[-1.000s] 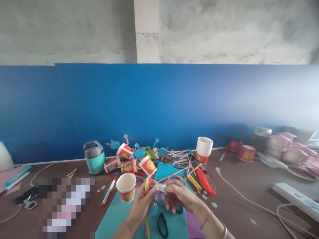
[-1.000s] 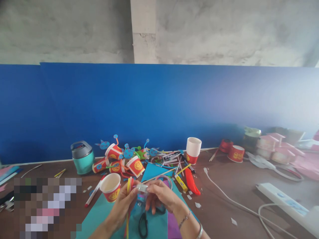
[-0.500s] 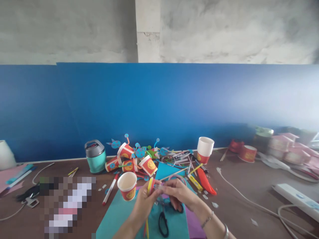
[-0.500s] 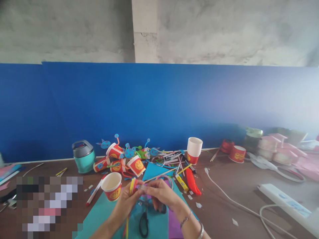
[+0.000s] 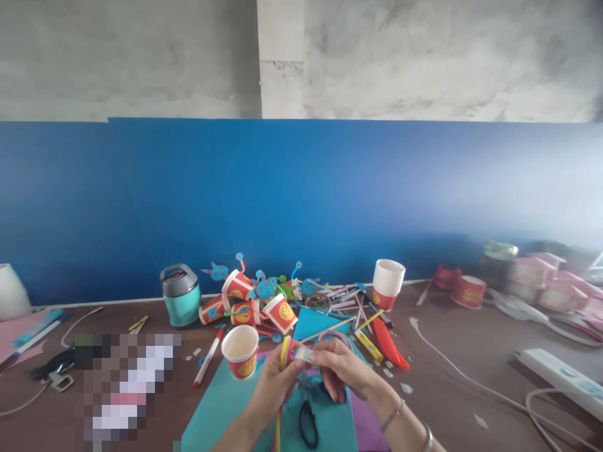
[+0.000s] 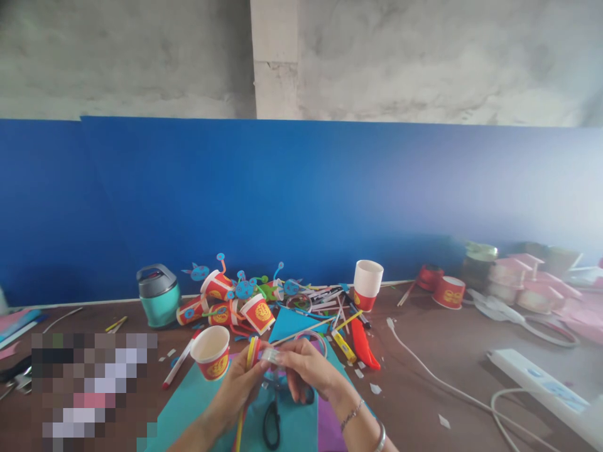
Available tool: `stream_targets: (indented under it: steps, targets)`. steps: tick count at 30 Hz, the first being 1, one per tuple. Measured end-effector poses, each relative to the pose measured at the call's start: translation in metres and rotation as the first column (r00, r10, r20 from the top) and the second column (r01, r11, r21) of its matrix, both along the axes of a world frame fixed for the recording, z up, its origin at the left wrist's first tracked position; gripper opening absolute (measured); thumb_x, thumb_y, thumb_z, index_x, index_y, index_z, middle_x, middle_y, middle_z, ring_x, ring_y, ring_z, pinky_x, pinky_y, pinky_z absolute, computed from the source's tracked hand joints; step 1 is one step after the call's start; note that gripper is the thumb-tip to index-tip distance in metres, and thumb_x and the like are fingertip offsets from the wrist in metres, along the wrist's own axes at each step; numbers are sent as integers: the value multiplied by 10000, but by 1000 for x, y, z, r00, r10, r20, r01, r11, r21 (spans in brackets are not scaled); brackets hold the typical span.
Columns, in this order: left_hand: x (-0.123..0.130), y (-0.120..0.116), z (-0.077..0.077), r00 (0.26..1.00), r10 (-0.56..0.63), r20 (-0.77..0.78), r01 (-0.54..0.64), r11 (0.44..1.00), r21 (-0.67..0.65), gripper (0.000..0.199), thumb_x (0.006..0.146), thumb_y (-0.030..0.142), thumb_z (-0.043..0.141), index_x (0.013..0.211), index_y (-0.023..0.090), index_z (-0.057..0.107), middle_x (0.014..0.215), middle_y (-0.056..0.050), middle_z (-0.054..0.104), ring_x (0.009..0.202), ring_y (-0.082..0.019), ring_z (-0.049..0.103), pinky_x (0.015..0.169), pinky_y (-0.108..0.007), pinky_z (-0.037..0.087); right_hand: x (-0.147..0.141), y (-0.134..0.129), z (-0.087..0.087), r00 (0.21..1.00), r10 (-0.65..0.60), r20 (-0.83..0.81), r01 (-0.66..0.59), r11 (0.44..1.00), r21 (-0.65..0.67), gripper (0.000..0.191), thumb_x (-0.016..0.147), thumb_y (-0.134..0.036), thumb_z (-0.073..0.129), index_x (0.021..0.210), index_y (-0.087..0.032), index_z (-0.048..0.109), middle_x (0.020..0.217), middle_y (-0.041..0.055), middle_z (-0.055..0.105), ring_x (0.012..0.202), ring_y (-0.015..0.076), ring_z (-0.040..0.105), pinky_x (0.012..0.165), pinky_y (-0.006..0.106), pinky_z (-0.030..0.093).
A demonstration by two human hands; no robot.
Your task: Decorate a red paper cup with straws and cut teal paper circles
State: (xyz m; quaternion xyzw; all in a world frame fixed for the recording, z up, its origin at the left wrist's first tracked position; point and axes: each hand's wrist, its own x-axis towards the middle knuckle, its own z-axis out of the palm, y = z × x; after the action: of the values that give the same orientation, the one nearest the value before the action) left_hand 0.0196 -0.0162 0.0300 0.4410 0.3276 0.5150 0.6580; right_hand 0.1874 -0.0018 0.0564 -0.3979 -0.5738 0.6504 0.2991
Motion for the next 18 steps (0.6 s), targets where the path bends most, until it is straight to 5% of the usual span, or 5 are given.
stream_targets:
  steps: [10,18]
  targets:
    - [0,0,-8,999,-22,49,28,992,-122,611,602,646,794,957,207,559,447,158,257,381,-26,135,391,-198,70,-5,-2,-4,988,-13,-155,3,998,-63,418,663,-411,514,931,-110,625,361,-21,595,223,85,400,283,162,263]
    - [0,-2,-7,997,-37,64,44,992,-119,608,600,627,808,961,200,569,464,145,315,375,-20,165,386,-197,70,-7,-5,2,995,6,-103,-8,1000,-21,322,729,-468,522,776,-156,589,354,-24,590,203,78,386,260,152,248]
